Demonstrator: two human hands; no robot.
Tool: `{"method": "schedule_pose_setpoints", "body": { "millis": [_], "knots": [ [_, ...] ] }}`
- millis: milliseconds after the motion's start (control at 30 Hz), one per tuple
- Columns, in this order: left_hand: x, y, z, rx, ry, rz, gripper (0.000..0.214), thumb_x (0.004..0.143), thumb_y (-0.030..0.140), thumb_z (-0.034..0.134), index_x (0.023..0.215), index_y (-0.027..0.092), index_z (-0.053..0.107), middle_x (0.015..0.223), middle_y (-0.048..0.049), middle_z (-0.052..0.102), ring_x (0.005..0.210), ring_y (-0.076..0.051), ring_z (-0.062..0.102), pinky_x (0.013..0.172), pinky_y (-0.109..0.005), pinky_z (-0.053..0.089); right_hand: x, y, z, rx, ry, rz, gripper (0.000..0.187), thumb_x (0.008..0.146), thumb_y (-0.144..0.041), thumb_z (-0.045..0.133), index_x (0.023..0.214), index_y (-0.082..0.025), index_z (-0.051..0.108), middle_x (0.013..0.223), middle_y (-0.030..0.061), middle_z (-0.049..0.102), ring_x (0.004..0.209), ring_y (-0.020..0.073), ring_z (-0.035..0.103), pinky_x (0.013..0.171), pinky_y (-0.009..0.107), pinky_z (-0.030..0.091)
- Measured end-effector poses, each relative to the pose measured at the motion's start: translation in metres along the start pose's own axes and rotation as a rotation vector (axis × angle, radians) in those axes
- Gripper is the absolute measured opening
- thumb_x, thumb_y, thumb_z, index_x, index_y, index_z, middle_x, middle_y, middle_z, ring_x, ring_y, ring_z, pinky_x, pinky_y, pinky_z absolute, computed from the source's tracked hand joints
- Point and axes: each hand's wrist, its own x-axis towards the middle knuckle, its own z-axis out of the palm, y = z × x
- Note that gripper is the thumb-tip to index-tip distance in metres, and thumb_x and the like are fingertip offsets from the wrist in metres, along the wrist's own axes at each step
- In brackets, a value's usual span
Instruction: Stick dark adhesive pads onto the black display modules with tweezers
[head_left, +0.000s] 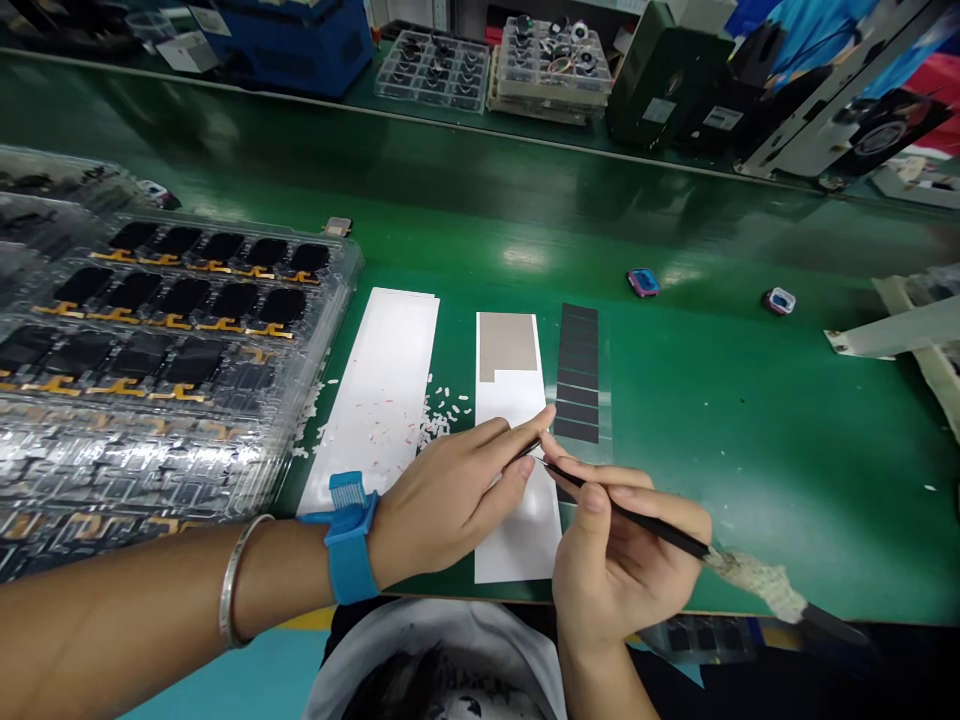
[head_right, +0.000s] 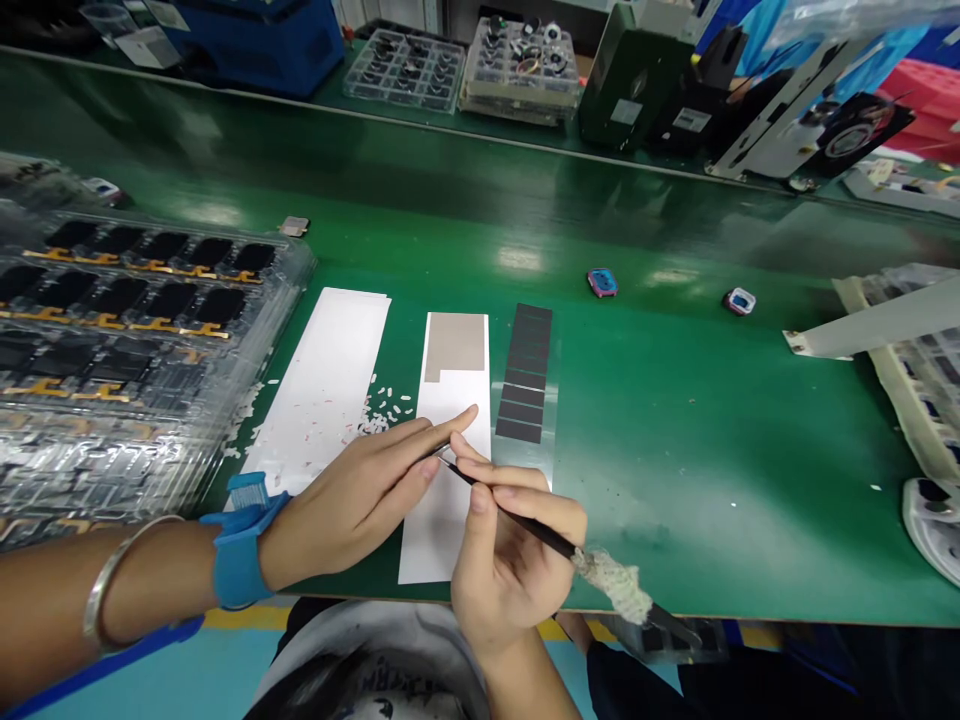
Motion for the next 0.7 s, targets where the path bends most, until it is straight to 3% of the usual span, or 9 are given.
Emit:
{"method": "schedule_pose_setpoints", "body": {
  "millis": [133, 400, 700],
  "knots": [
    [0.0030, -0.0006, 0.0002, 0.056, 0.012, 0.005, 0.048, 0.099, 0.025, 0.031, 0.147, 0.022, 0.037, 0.095, -0.0053, 0.065, 0.074, -0.018, 0.058, 0.061, -0.029, 0.046, -0.0007, 0.0004, -0.0003, 0.025, -0.004, -0.008, 0.026, 0.083, 0.005, 0.055, 0.098, -0.016, 0.053, 0.084, 0.0033, 0.068, 0.081, 0.0202, 0.072, 0.071, 0.043, 0.067],
    [0.0020, -0.0034, 0.0027, 0.076, 0.038, 0.014, 0.053, 0.097, 0.021, 0.031, 0.150, 0.023, 0.031, 0.095, -0.0049, 0.066, 0.079, -0.017, 0.061, 0.069, -0.030, 0.050, -0.0035, 0.0016, -0.0011, 0.015, -0.071, -0.028, 0.030, 0.080, 0.008, 0.056, 0.099, -0.016, 0.053, 0.090, 0.0046, 0.068, 0.090, 0.0234, 0.072, 0.083, 0.052, 0.064],
    [0.0029, -0.0032, 0.0023, 0.086, 0.023, 0.009, 0.052, 0.098, 0.022, 0.030, 0.150, 0.022, 0.030, 0.096, -0.0064, 0.066, 0.079, -0.019, 0.062, 0.068, -0.031, 0.051, -0.0017, 0.0018, -0.0007, 0.011, -0.080, -0.042, 0.033, 0.078, 0.012, 0.054, 0.098, -0.014, 0.053, 0.088, 0.0045, 0.066, 0.087, 0.0222, 0.072, 0.083, 0.048, 0.064]
  ]
}}
